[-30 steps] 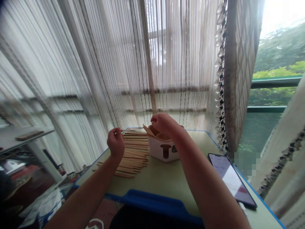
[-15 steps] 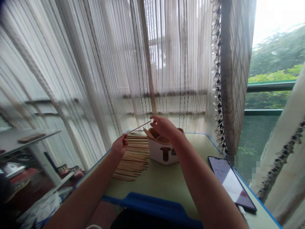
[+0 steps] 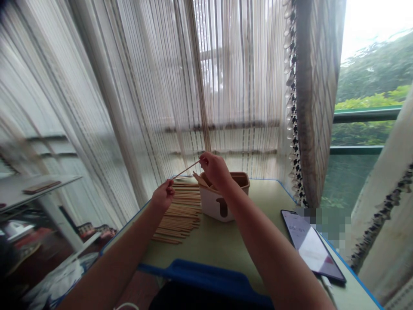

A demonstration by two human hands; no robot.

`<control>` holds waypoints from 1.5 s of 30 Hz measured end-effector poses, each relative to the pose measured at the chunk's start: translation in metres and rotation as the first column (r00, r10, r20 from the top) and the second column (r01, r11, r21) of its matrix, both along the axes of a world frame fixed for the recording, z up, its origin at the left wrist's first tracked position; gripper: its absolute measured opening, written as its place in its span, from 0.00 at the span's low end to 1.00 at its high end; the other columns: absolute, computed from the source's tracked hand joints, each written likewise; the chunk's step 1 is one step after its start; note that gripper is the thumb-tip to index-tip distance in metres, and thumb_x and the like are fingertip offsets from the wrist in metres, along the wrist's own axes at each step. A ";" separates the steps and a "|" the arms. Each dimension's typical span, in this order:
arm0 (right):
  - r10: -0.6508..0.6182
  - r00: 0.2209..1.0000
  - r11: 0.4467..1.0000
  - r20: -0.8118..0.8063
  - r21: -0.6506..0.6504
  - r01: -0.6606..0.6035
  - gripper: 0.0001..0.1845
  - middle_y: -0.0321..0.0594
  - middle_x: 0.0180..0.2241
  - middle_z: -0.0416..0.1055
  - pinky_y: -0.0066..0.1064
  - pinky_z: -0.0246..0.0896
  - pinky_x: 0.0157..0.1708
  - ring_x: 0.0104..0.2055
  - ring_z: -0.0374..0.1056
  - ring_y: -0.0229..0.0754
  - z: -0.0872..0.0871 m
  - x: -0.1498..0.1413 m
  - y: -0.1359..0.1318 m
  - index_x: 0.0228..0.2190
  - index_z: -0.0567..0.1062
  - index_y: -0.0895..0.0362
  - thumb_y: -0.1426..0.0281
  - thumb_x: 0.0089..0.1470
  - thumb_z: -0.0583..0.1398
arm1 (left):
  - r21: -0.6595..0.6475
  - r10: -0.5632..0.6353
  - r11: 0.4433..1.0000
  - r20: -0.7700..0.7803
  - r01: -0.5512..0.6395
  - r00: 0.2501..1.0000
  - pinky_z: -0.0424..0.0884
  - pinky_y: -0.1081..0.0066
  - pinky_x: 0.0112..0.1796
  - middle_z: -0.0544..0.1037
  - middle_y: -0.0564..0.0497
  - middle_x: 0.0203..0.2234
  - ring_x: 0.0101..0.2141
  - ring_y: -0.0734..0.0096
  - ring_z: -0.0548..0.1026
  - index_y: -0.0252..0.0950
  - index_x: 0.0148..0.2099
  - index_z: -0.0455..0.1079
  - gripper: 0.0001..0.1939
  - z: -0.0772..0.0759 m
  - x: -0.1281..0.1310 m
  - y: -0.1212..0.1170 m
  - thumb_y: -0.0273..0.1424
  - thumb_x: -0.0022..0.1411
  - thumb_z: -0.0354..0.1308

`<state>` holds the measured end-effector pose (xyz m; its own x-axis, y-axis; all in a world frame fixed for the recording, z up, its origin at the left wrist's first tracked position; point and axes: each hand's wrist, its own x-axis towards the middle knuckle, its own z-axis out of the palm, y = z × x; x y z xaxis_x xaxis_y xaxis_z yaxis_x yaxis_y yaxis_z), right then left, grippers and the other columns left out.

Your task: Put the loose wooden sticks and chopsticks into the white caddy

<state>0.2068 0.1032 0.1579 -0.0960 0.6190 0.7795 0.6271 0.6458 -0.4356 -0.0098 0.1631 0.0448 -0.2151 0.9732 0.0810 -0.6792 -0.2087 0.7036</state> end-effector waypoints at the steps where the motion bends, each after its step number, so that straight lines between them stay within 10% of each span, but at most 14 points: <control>1: 0.028 0.997 1.000 -0.069 -0.002 -0.028 0.07 0.39 0.25 0.74 0.29 0.62 0.32 0.28 0.70 0.36 0.000 -0.001 0.001 0.31 0.74 0.59 0.70 0.51 0.57 | 0.021 -0.012 1.000 -0.021 0.013 1.000 0.56 0.83 0.17 0.72 0.55 0.21 0.16 0.89 0.61 0.31 0.29 0.68 0.05 0.000 0.001 -0.001 0.27 0.51 0.61; 10: 0.249 0.805 0.963 -0.538 0.051 -0.264 0.17 0.39 0.32 0.74 0.31 0.71 0.31 0.32 0.72 0.36 0.005 -0.003 0.003 0.42 0.71 0.57 0.63 0.51 0.56 | 0.083 -0.183 0.975 -0.226 0.206 0.957 0.60 0.81 0.18 0.73 0.54 0.23 0.17 0.87 0.64 0.32 0.31 0.70 0.11 0.003 0.017 -0.015 0.33 0.46 0.66; 18: 0.096 0.853 0.972 -0.513 0.233 0.031 0.14 0.39 0.34 0.70 0.25 0.70 0.27 0.33 0.70 0.34 0.019 0.016 -0.005 0.42 0.67 0.55 0.64 0.57 0.50 | 0.063 -0.205 0.968 -0.357 0.243 0.911 0.64 0.80 0.20 0.74 0.53 0.22 0.19 0.84 0.67 0.32 0.31 0.71 0.14 0.000 0.021 -0.019 0.36 0.44 0.67; 33: -0.105 0.824 0.734 -0.556 0.516 0.442 0.22 0.45 0.45 0.61 0.28 0.67 0.25 0.31 0.68 0.34 0.033 0.037 -0.021 0.55 0.54 0.48 0.67 0.61 0.37 | -0.029 -0.258 0.963 -0.394 0.269 0.882 0.64 0.80 0.21 0.73 0.52 0.20 0.20 0.81 0.69 0.31 0.29 0.70 0.13 -0.005 0.019 -0.013 0.36 0.46 0.65; 45: -0.140 0.974 0.900 -0.181 0.386 0.201 0.15 0.45 0.39 0.69 0.29 0.64 0.32 0.36 0.67 0.38 0.018 0.022 -0.018 0.43 0.69 0.57 0.68 0.59 0.48 | -0.052 -0.307 0.948 -0.409 0.314 0.859 0.62 0.80 0.21 0.72 0.52 0.20 0.20 0.81 0.69 0.31 0.30 0.71 0.14 -0.010 0.017 -0.010 0.38 0.47 0.63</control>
<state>0.2292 0.0848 0.1759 0.1156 0.2491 0.9616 0.6929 0.6734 -0.2577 0.0073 0.1535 0.0352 0.1537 0.9818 0.1113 -0.3650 -0.0482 0.9298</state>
